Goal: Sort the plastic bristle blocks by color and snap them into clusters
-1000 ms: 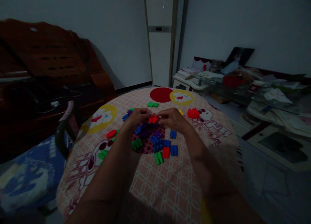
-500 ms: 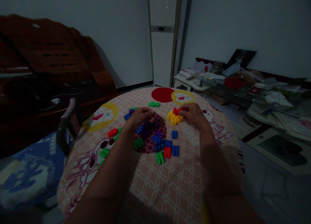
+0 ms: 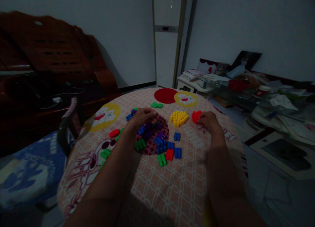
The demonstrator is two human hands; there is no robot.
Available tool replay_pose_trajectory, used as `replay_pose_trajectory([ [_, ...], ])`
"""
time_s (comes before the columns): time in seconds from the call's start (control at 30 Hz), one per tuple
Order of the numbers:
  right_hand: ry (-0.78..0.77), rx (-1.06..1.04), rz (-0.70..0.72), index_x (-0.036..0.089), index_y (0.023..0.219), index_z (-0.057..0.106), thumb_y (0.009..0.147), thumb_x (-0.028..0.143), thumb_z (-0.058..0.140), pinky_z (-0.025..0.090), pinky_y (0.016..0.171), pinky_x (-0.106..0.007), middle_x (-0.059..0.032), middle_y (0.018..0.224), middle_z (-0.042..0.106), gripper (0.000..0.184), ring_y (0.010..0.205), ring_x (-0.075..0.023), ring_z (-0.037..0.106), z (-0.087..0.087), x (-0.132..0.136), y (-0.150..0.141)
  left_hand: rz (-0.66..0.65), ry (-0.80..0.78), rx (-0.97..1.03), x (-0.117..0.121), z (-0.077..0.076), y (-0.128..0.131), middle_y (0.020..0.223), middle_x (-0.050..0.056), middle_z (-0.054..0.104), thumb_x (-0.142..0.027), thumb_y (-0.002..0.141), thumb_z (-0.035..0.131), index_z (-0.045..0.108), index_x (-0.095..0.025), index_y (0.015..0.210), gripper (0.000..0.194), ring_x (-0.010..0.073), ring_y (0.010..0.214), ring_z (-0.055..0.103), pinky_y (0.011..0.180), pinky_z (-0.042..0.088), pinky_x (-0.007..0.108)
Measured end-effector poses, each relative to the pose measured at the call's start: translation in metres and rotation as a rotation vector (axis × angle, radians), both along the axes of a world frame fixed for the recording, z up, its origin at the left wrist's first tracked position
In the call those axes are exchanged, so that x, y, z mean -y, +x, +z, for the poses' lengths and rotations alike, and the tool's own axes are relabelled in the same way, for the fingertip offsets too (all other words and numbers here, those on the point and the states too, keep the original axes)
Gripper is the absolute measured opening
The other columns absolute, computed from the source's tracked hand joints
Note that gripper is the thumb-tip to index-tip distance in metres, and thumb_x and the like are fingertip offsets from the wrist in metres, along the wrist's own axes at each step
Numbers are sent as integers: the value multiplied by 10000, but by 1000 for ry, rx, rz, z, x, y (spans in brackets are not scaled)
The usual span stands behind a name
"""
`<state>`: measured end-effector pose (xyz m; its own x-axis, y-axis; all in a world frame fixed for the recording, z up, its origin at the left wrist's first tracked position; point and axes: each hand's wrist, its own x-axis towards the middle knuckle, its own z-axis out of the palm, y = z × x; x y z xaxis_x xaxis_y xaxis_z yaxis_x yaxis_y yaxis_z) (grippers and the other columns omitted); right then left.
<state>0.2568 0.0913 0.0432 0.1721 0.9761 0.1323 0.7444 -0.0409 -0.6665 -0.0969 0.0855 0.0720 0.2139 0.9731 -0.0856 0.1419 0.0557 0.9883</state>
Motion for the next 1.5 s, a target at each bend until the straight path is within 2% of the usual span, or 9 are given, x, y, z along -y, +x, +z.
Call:
replay_pose_trajectory([
  [0.4,14,312,-94,157,639,688,661,168,699,439,599,-238,-62,609,703,27,611,-173,652,-6,-5,-3,-7,56,-44,5,12,-9,644,20,671,-460,680,789,648,-147,784,359,118,565,615,575,512,240],
  [0.6,103,371,-89,169,626,681,662,212,673,437,611,-276,-93,686,720,58,673,-207,652,9,2,-3,346,258,-158,11,30,-67,665,51,692,-417,678,776,699,-104,836,359,151,598,655,595,553,264],
  [0.73,196,218,-28,185,652,683,691,230,650,447,593,-286,-68,646,701,68,629,-200,636,21,2,-15,572,279,-578,16,31,-116,742,66,729,-378,687,761,739,-130,911,334,195,713,699,660,553,270],
  [0.83,225,162,32,190,656,686,713,247,639,449,586,-287,-52,622,689,93,603,-191,629,26,2,-27,442,56,-984,14,20,-139,816,75,761,-308,576,839,763,-177,871,331,216,767,706,677,531,255],
  [0.9,243,172,56,194,646,684,716,260,638,451,591,-286,-45,616,684,107,607,-190,632,28,2,-32,288,-127,-1077,10,11,-144,879,78,774,-279,542,849,768,-191,908,385,212,761,706,658,522,241],
  [1.03,269,190,80,204,635,679,716,293,627,449,594,-278,-32,615,686,131,600,-178,626,29,2,-34,95,-331,-1045,6,-4,-139,975,82,777,-251,570,801,754,-181,1018,456,193,768,704,629,515,213],
  [1.17,302,202,83,198,644,688,716,303,617,451,615,-280,-41,646,701,145,618,-176,624,29,3,-34,109,-331,-1049,5,-8,-138,946,68,774,-246,597,772,759,-185,1011,418,179,765,700,638,516,201],
  [1.33,262,130,153,170,697,711,746,301,603,455,621,-278,-52,663,702,177,641,-180,632,33,5,-52,246,-184,-1002,4,-5,-143,677,41,729,-189,554,720,747,-183,721,170,148,575,647,517,459,179],
  [1.5,227,21,324,162,724,715,753,238,636,463,637,-252,-45,700,713,113,693,-174,652,38,12,-95,307,98,-500,12,16,-114,625,20,683,-224,562,720,724,-169,724,171,132,549,607,511,456,200],
])
